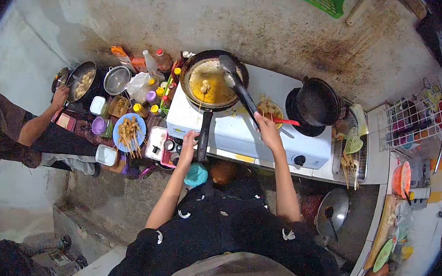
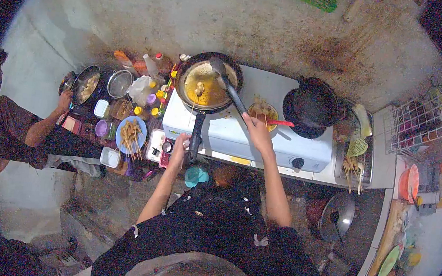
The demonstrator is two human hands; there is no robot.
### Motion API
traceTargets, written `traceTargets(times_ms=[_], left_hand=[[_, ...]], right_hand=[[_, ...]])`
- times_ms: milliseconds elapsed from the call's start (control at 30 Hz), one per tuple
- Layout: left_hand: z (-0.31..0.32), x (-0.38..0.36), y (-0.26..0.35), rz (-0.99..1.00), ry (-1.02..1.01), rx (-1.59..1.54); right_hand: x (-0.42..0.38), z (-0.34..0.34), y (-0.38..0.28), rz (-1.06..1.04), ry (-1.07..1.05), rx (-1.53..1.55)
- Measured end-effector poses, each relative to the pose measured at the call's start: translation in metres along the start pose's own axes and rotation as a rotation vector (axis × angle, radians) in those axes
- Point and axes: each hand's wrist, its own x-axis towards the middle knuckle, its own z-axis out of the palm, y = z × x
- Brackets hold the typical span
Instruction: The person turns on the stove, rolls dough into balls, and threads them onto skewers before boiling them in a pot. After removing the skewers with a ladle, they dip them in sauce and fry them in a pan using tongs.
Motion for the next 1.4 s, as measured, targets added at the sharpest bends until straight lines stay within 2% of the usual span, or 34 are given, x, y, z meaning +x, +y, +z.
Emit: traceTargets(times_ms=[33,100,133,233,333,400,600,767,833,900,1133,1233,1333,1400], left_hand=[[-0.002,0.003,0.001,0.001,-0.003,0.001],[-0.003,0.007,0.003,-0.146,-0.085,0.145],[0.0,0.008,0.003,-0.125,-0.135,0.183],[0.014,-0.001,0.012,-0.212,-0.259,0.05],[0.024,-0.001,0.007,-0.119,-0.125,0.151],[0.03,-0.004,0.002,0.044,-0.014,0.252],[0.028,-0.005,0.002,0.168,0.012,0.298],[0.025,-0.007,0.012,0.098,-0.022,0.301],[0.024,-0.008,0.019,0.07,-0.017,0.288],[0.024,-0.008,0.029,0.06,-0.082,0.187],[0.022,-0.006,0.042,0.199,-0.002,0.333],[0.02,-0.013,0.058,0.117,-0.032,0.296],[0.019,-0.012,0.059,0.123,-0.068,0.252],[0.019,-0.012,0.059,0.124,-0.068,0.254]], right_hand=[[-0.001,0.001,0.003,0.005,-0.001,0.059],[-0.008,0.0,0.006,-0.022,0.006,0.146],[-0.011,0.0,0.006,-0.052,0.011,0.232],[-0.017,-0.004,0.01,-0.032,-0.027,0.339],[-0.029,-0.009,0.007,-0.032,-0.019,0.46],[-0.033,-0.013,0.008,-0.021,-0.017,0.456],[-0.038,-0.028,0.007,-0.047,0.05,0.402],[-0.03,-0.033,0.007,-0.128,0.059,0.356],[-0.029,-0.034,0.002,-0.059,0.063,0.314],[-0.028,-0.036,0.0,-0.075,0.064,0.291],[-0.027,-0.042,-0.004,-0.165,0.105,0.276],[-0.026,-0.041,-0.002,-0.151,0.111,0.276],[-0.031,-0.041,-0.007,-0.072,0.099,0.278],[-0.026,-0.036,0.001,-0.107,0.106,0.292]])
